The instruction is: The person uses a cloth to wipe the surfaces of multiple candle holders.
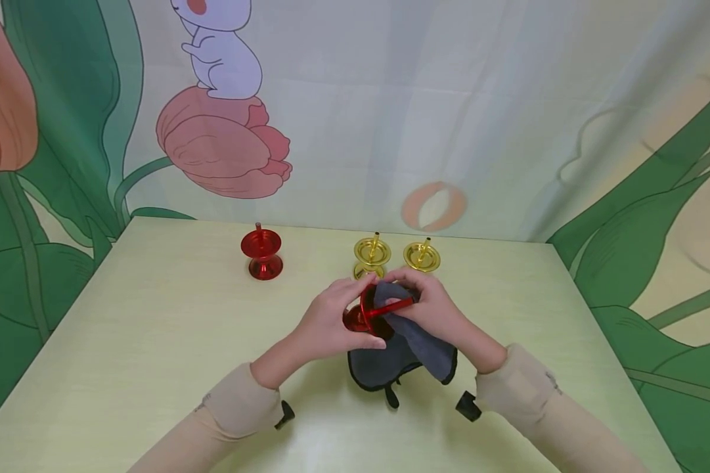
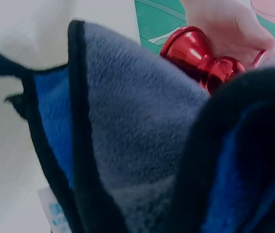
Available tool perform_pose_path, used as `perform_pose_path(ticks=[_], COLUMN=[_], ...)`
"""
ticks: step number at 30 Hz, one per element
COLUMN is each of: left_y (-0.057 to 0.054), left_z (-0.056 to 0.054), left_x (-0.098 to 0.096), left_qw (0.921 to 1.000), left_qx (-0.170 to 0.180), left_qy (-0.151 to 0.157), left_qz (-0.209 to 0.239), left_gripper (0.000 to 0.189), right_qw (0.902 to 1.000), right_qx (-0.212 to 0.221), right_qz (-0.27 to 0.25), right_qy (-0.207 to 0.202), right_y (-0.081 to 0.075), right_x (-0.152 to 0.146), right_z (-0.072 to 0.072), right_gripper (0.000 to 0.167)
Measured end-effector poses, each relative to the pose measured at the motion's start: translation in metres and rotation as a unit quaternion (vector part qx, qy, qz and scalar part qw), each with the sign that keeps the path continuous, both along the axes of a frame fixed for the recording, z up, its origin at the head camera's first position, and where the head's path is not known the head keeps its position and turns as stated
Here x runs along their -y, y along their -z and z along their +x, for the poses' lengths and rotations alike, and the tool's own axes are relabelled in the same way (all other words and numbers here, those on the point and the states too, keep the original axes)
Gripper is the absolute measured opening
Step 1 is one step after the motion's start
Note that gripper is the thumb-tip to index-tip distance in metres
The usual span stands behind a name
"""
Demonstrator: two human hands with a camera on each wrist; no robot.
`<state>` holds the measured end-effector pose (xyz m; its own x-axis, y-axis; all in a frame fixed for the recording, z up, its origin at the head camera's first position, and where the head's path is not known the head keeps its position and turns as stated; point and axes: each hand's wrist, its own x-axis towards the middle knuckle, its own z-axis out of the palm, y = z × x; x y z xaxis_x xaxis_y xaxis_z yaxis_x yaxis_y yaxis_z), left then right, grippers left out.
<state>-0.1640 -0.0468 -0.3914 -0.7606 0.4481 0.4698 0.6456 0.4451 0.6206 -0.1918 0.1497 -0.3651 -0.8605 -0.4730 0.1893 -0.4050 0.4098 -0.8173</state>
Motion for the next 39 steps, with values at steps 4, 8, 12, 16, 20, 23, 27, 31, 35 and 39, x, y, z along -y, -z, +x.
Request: perform_pose_path(ticks=[4, 8, 12, 16, 20, 23, 27, 31, 35, 39], left_y=[-0.004, -0.005, -0.004, -0.004, -0.005, -0.007, -0.009, -0.004, 0.004, 0.011], left_z=[-0.001, -0.002, -0.002, -0.002, -0.003, -0.005, -0.006, -0.004, 0.0, 0.001], left_x=[0.002, 0.001, 0.001, 0.003, 0.005, 0.008, 0.01, 0.008, 0.003, -0.002], left_qw=[0.9956, 0.9863, 0.981, 0.9779, 0.9734, 0.9694, 0.9662, 0.9658, 0.9744, 0.9913], left_qx=[0.091, 0.15, 0.163, 0.174, 0.198, 0.218, 0.231, 0.218, 0.138, -0.02], left_qy=[0.009, 0.001, -0.004, 0.0, 0.016, 0.043, 0.065, 0.047, 0.004, -0.034], left_qz=[0.023, 0.069, 0.105, 0.116, 0.114, 0.104, 0.095, 0.132, 0.177, 0.126], left_gripper=[0.09, 0.087, 0.078, 0.074, 0.071, 0.069, 0.07, 0.075, 0.066, 0.056], right_qw=[0.9999, 0.9995, 0.9989, 0.9981, 0.9972, 0.9965, 0.9948, 0.9951, 0.9939, 0.9898], right_qx=[0.006, 0.016, 0.029, 0.041, 0.046, 0.046, 0.05, 0.059, 0.074, 0.08], right_qz=[-0.013, -0.027, -0.038, -0.047, -0.059, -0.067, -0.076, -0.074, -0.076, -0.09], right_qy=[-0.01, -0.006, -0.001, 0.004, -0.002, -0.02, -0.045, -0.027, 0.033, 0.076], right_y=[0.0, 0.002, 0.003, 0.003, 0.002, 0.001, -0.001, -0.002, -0.001, 0.001], right_x=[-0.002, -0.004, -0.004, -0.004, -0.004, -0.004, -0.005, -0.006, -0.006, -0.004], right_z=[-0.001, -0.001, -0.001, 0.0, 0.001, 0.001, 0.0, 0.0, -0.001, -0.002], right_gripper=[0.031, 0.031, 0.029, 0.028, 0.029, 0.029, 0.03, 0.029, 0.028, 0.027])
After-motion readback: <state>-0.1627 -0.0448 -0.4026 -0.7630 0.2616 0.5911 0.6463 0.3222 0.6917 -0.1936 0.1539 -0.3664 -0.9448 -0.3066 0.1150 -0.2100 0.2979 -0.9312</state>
